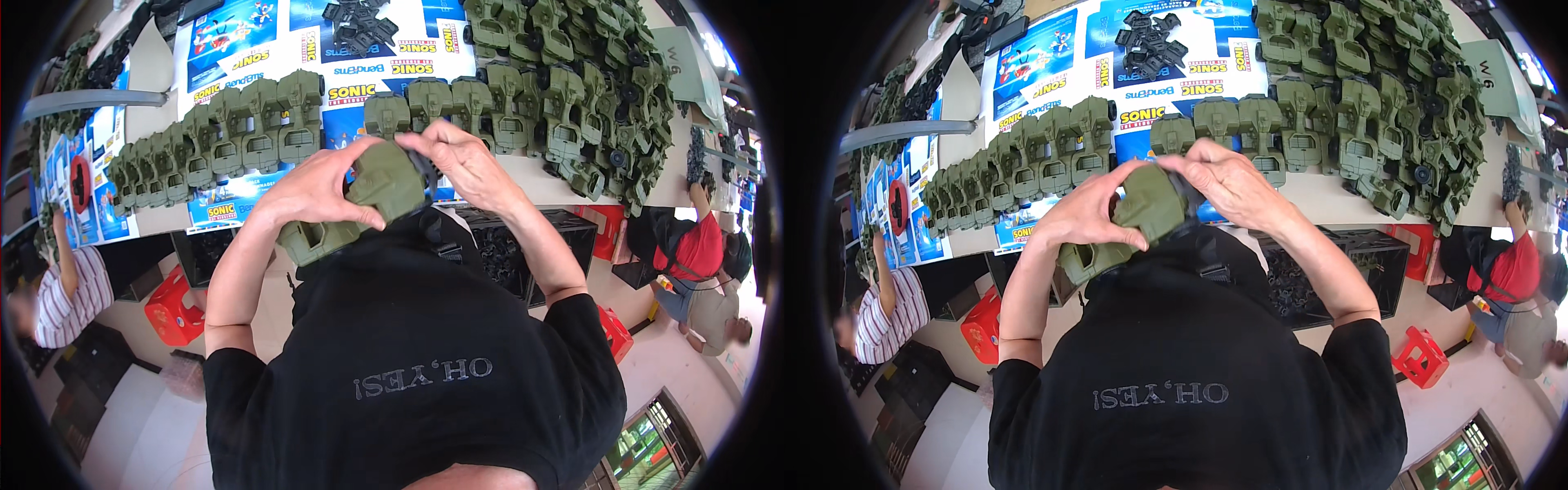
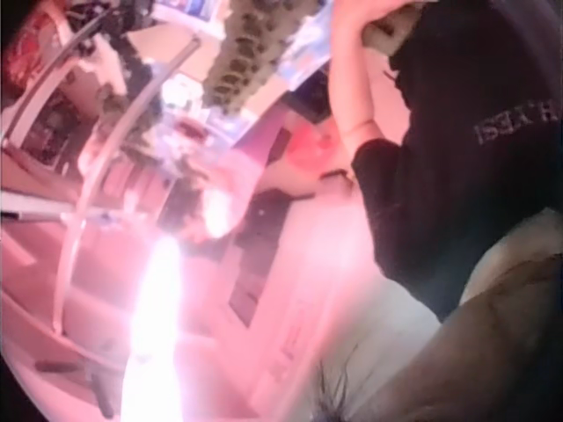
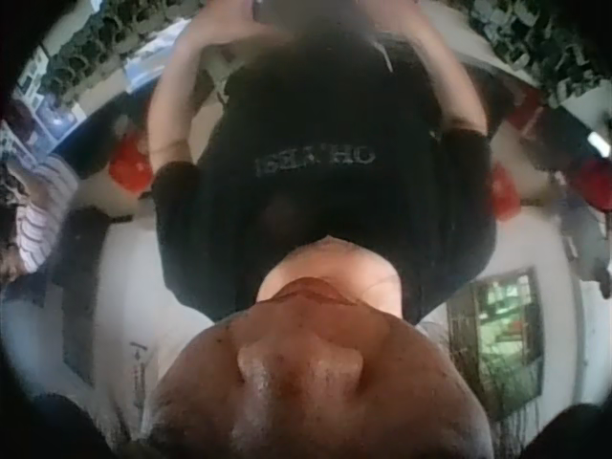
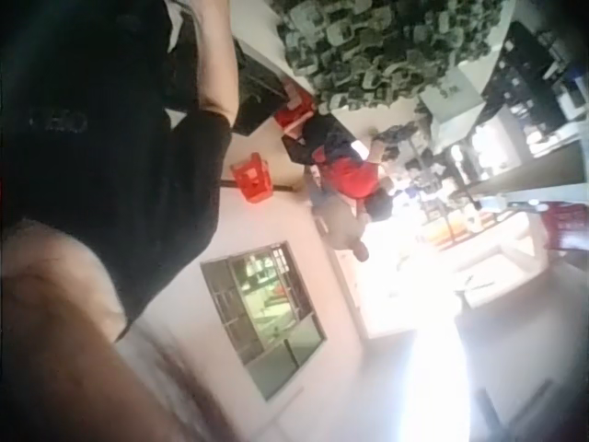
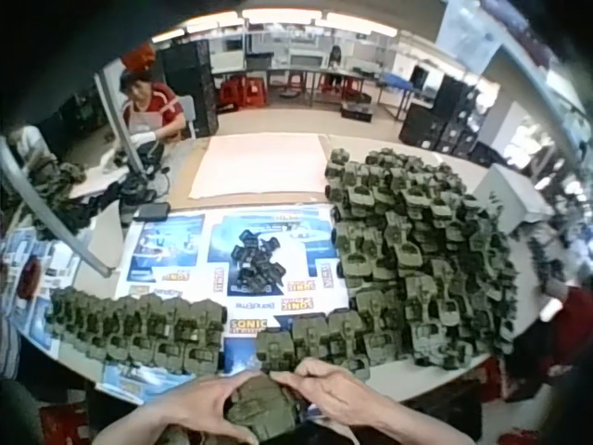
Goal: The person assembles green plastic toy components by hand. They repeatedly pick up a main body piece and a smaller black part, fit them together, and place the assembled unit onto a table. The process is repetitive, involving the same two types of parts throughout the clip.
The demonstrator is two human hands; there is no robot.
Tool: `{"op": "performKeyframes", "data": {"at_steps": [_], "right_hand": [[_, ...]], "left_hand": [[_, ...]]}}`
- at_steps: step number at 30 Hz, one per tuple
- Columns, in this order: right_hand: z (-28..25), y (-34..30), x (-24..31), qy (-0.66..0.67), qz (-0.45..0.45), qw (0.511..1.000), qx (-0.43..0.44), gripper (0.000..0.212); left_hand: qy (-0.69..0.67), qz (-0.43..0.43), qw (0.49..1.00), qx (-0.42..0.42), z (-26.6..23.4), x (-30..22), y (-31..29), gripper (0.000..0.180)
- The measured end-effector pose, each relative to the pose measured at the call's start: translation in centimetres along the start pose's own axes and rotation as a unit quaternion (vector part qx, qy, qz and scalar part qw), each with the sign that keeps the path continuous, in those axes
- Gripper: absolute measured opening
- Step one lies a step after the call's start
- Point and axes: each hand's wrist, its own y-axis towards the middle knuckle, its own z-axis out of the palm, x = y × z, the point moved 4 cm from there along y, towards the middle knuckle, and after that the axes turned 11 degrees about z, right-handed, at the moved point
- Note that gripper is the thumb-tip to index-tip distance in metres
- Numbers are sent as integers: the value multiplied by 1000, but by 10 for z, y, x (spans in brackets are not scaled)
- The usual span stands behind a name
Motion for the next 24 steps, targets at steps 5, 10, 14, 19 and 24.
{"op": "performKeyframes", "data": {"at_steps": [5,10,14,19,24], "right_hand": [[9,-4,1,167,43,978,-116,51],[25,2,11,121,-20,987,-101,80],[42,-6,4,297,138,927,180,85],[34,-18,14,168,68,973,140,87],[42,-33,9,180,54,978,87,91]], "left_hand": [[32,38,999,-6,9,-7,0,87],[109,100,988,-37,12,-24,-6,89],[167,37,985,29,22,-32,-14,92],[166,37,985,40,31,-38,-19,83],[183,53,980,54,37,-41,-20,77]]}}
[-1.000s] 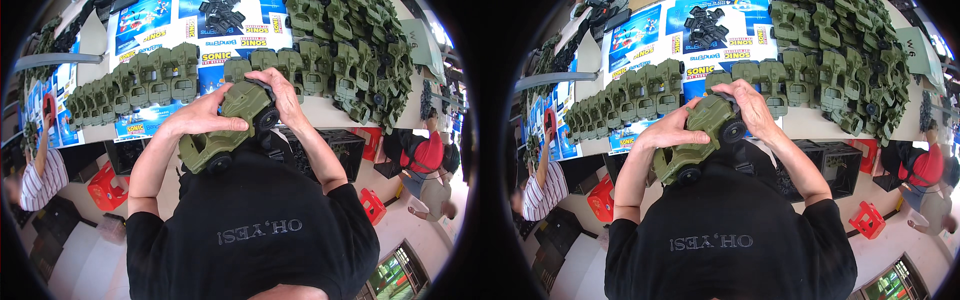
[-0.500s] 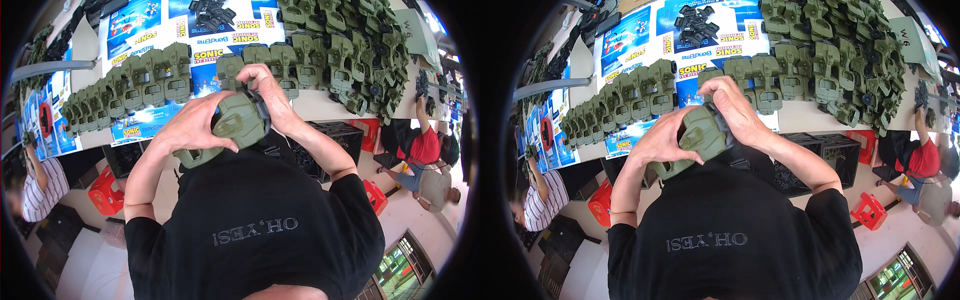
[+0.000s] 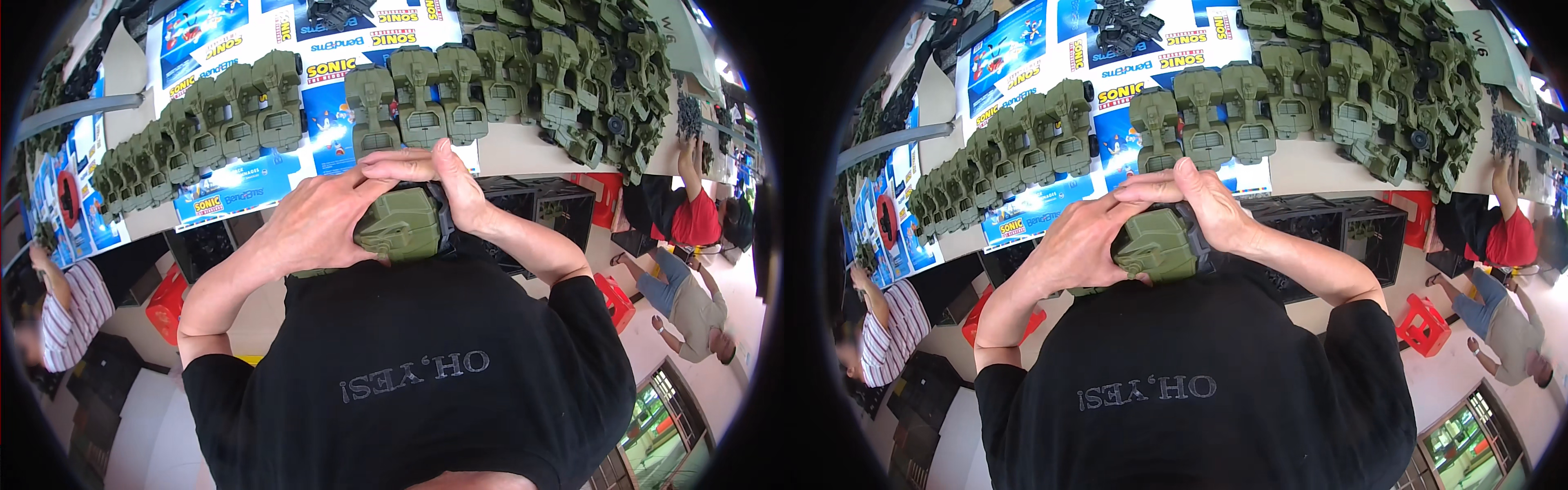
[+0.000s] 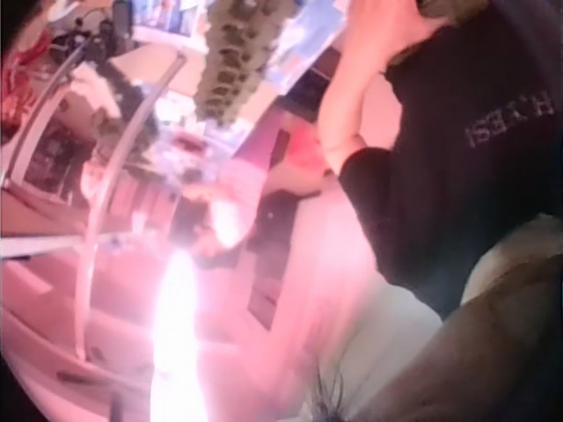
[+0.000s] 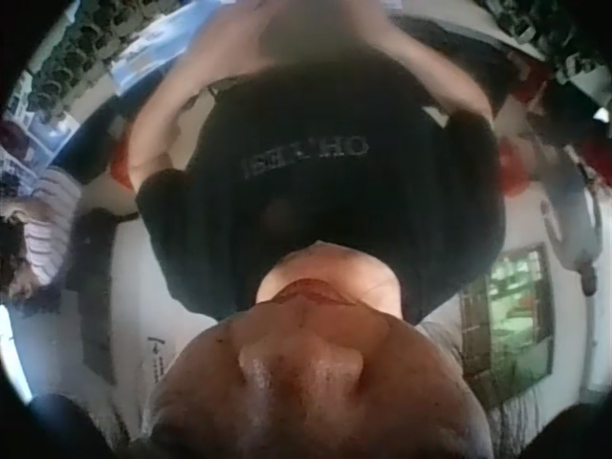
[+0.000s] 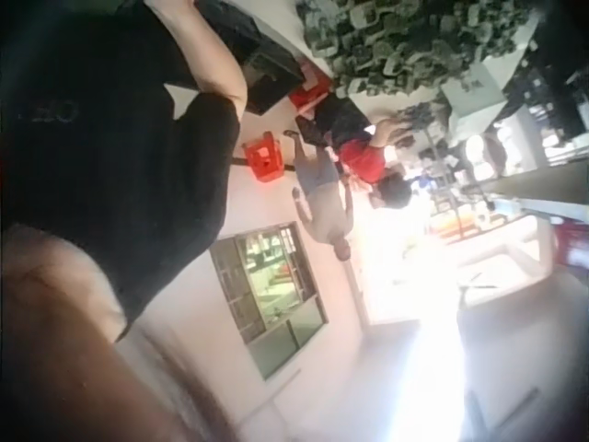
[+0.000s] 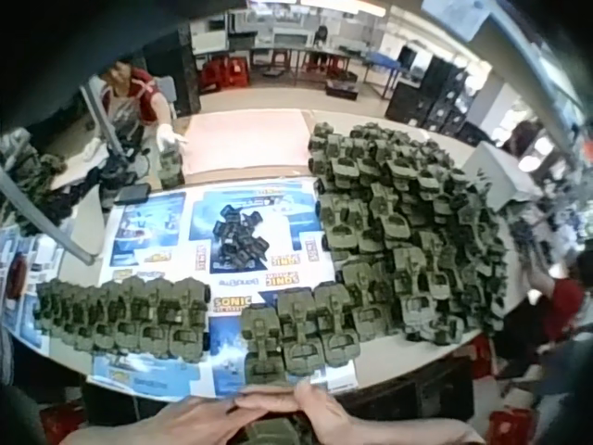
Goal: The person assembles green plastic toy components by hand. They repeatedly pick up a main body piece and a smaller black part, fit them together, and place the assembled unit onto a table. The process is repetitive, involving the same two types of parts throughout the clip.
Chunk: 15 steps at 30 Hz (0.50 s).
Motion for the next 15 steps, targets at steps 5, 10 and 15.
{"op": "performKeyframes", "data": {"at_steps": [5,10,15], "right_hand": [[3,-2,-7,5,-56,998,-9,89],[9,-17,1,-36,-195,978,-71,63],[21,-21,1,-76,-247,963,-75,50]], "left_hand": [[-9,5,1000,22,0,-7,6,75],[54,58,997,15,4,-14,-2,73],[106,93,989,31,16,-18,-12,71]]}}
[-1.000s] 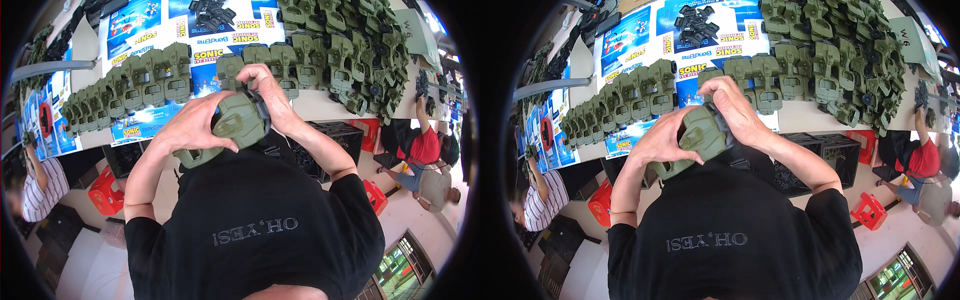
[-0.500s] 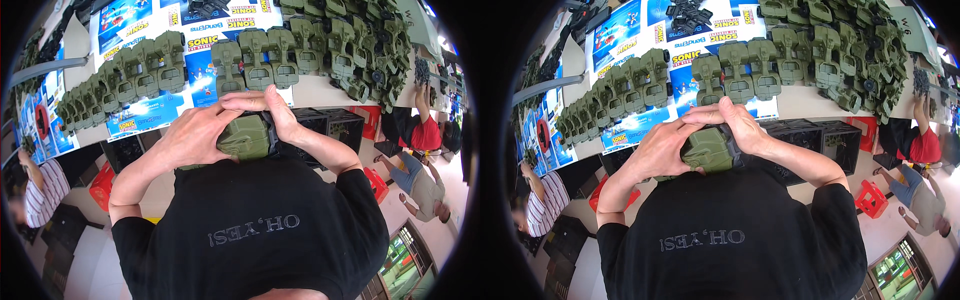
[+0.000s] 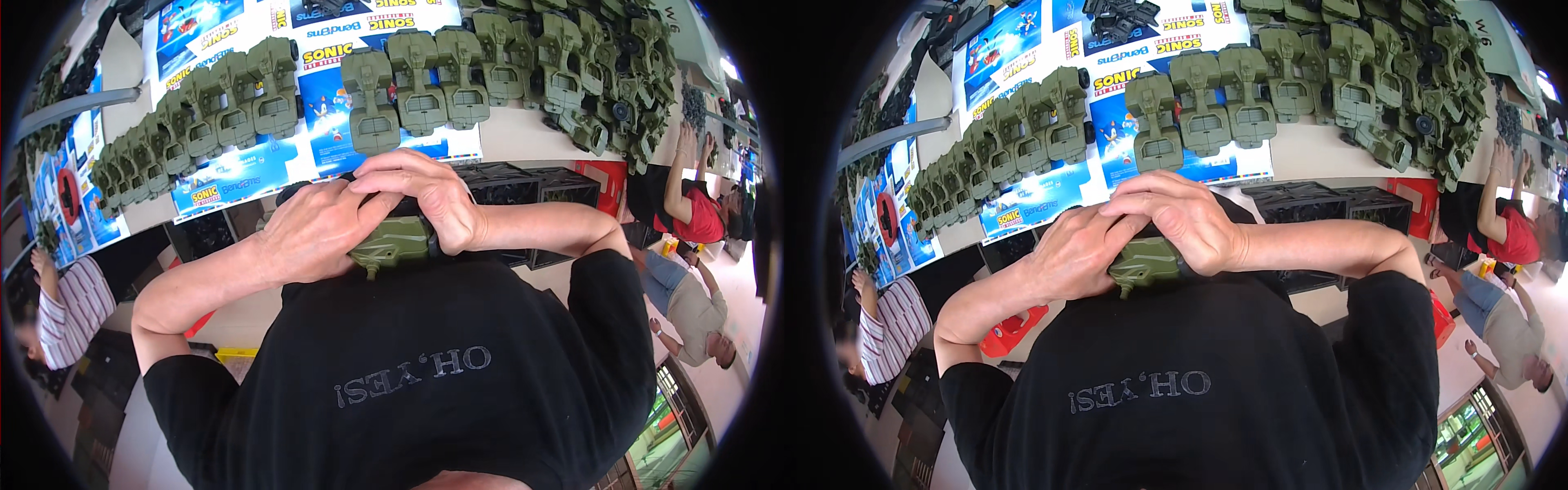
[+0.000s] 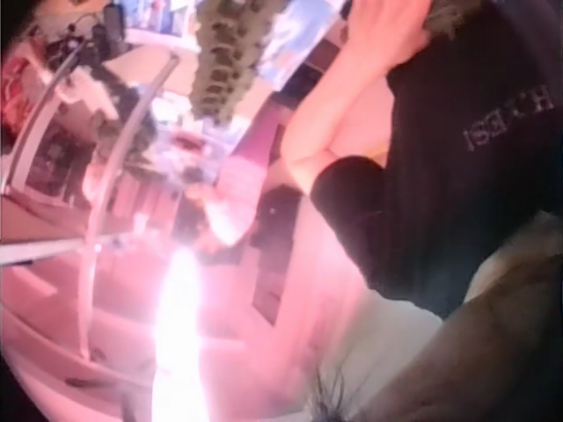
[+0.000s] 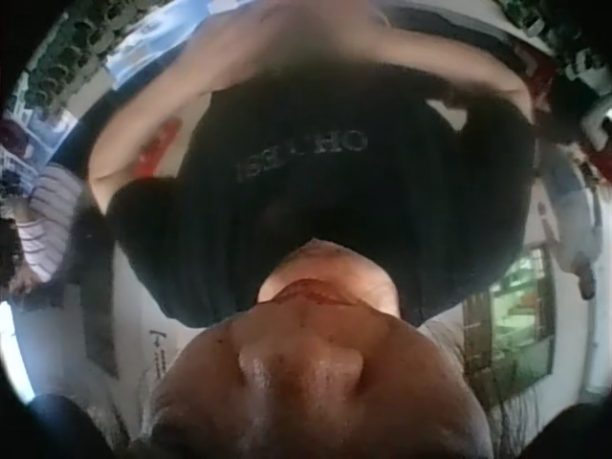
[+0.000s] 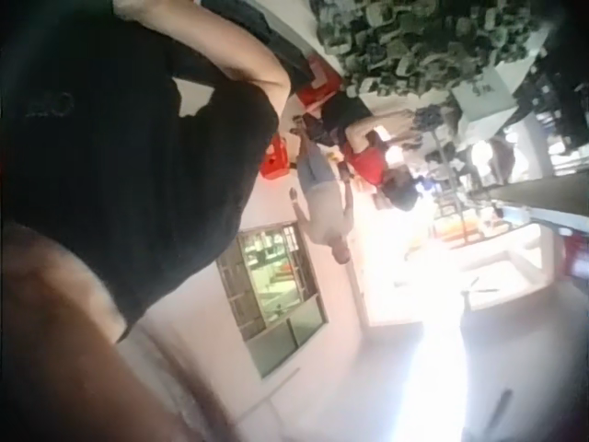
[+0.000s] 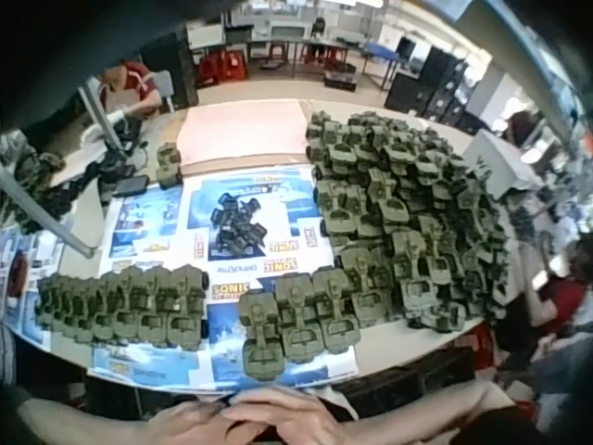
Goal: The person assembles green plastic toy components by hand. They repeatedly pick up a main body piece and a smaller black part, fit them together, and place the assembled unit onto a table. The process is repetitive, involving the same two types of parts throughout the clip.
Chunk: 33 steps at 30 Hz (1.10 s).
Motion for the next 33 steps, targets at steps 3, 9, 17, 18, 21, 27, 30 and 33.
{"op": "performKeyframes", "data": {"at_steps": [3,9,17,18,21,27,30,33], "right_hand": [[4,3,2,-10,-4,1000,7,47],[4,9,-6,31,33,999,5,42],[-38,58,-9,-91,44,994,-30,42],[-54,63,-1,-42,132,984,-109,36],[-97,51,14,-209,47,902,-376,27],[-84,0,14,-278,198,922,-185,91],[-94,-7,8,-359,218,875,-240,91],[-141,-28,-10,-307,192,858,-364,80]], "left_hand": [[0,-7,1000,19,4,0,-4,68],[-16,-26,999,-40,1,6,-8,66],[-104,-100,981,-130,-22,40,18,93],[-100,-100,979,-148,-28,42,27,96],[-178,-123,918,-332,-24,67,48,99],[-333,-142,759,-542,-2,94,113,65],[-412,-122,715,-552,9,78,159,59],[-461,-96,756,-454,-6,48,202,85]]}}
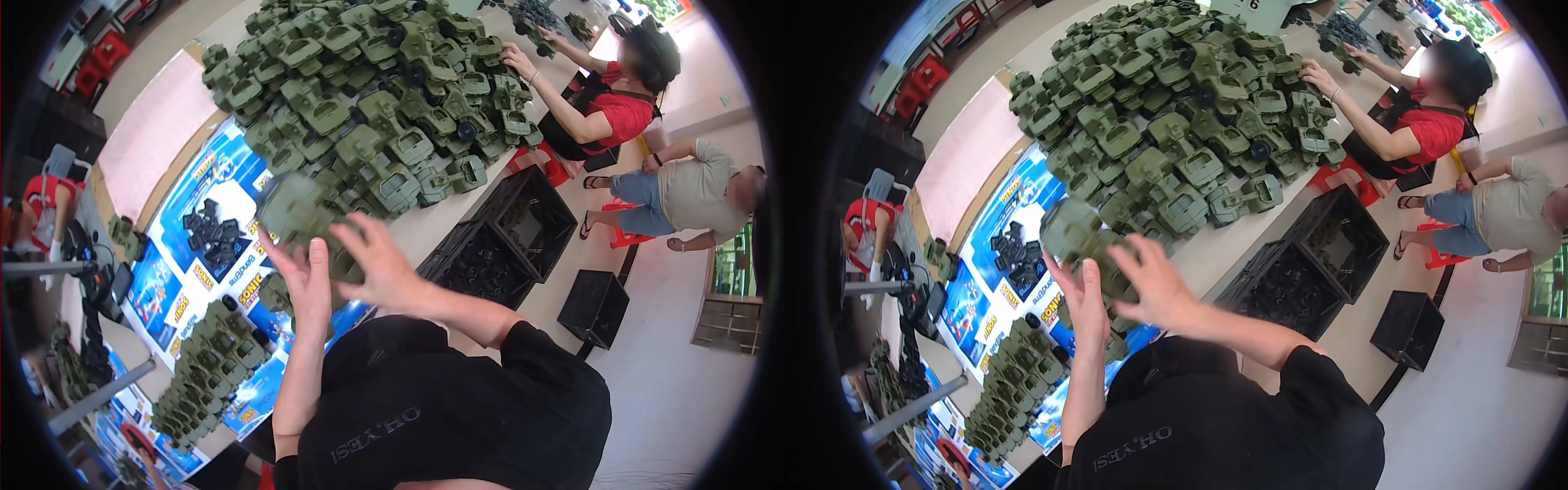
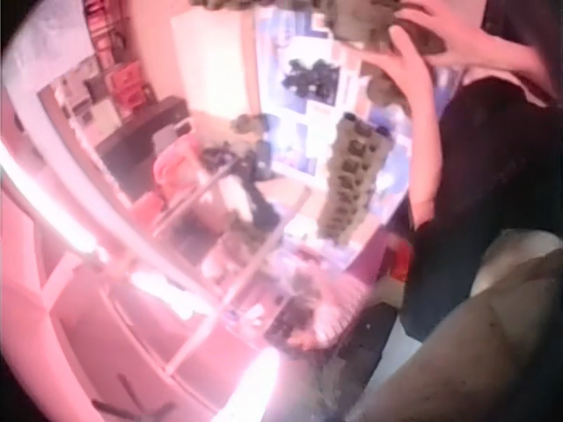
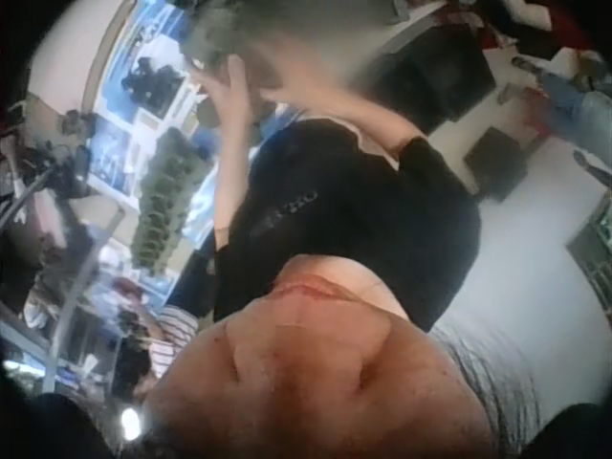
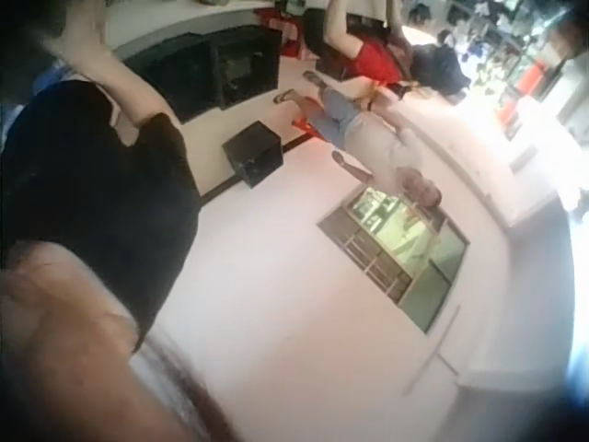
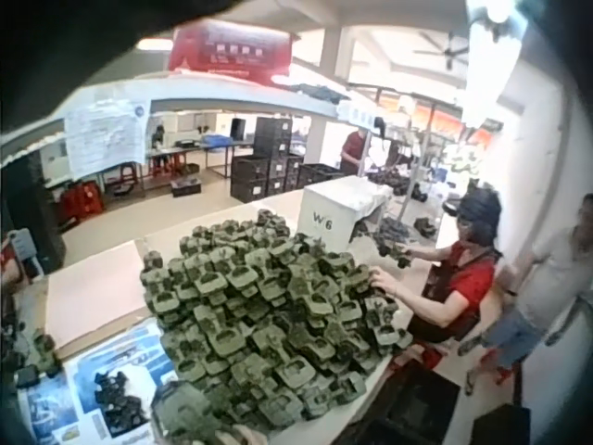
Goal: The person assembles green plastic toy components by hand. They repeatedly pick up a main body piece and a smaller black part, fit them together, and place the assembled unit onto a table. The process is repetitive, involving the same two types of parts throughout the clip.
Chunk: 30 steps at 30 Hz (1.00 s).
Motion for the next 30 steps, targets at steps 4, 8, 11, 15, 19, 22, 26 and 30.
{"op": "performKeyframes", "data": {"at_steps": [4,8,11,15,19,22,26,30], "right_hand": [[-91,55,-79,-58,-6,985,-165,68],[-205,120,-193,-75,81,944,-312,69],[-281,163,-281,-114,148,913,-362,73],[-346,216,-357,-194,235,879,-366,82],[-373,258,-399,-226,257,891,-296,84],[-369,291,-419,-168,256,932,-195,85],[-335,337,-453,-130,250,956,-87,87],[-318,345,-454,-121,201,971,-43,74]], "left_hand": [[89,-26,987,132,24,-2,17,85],[144,-76,974,155,-13,32,15,66],[202,-98,969,105,-45,41,8,51],[234,-163,957,55,-94,64,-12,43],[274,-211,937,42,-106,73,-22,40],[283,-216,933,55,-87,71,-15,38],[314,-199,927,46,-79,62,-15,40],[416,-187,889,35,-108,59,-32,39]]}}
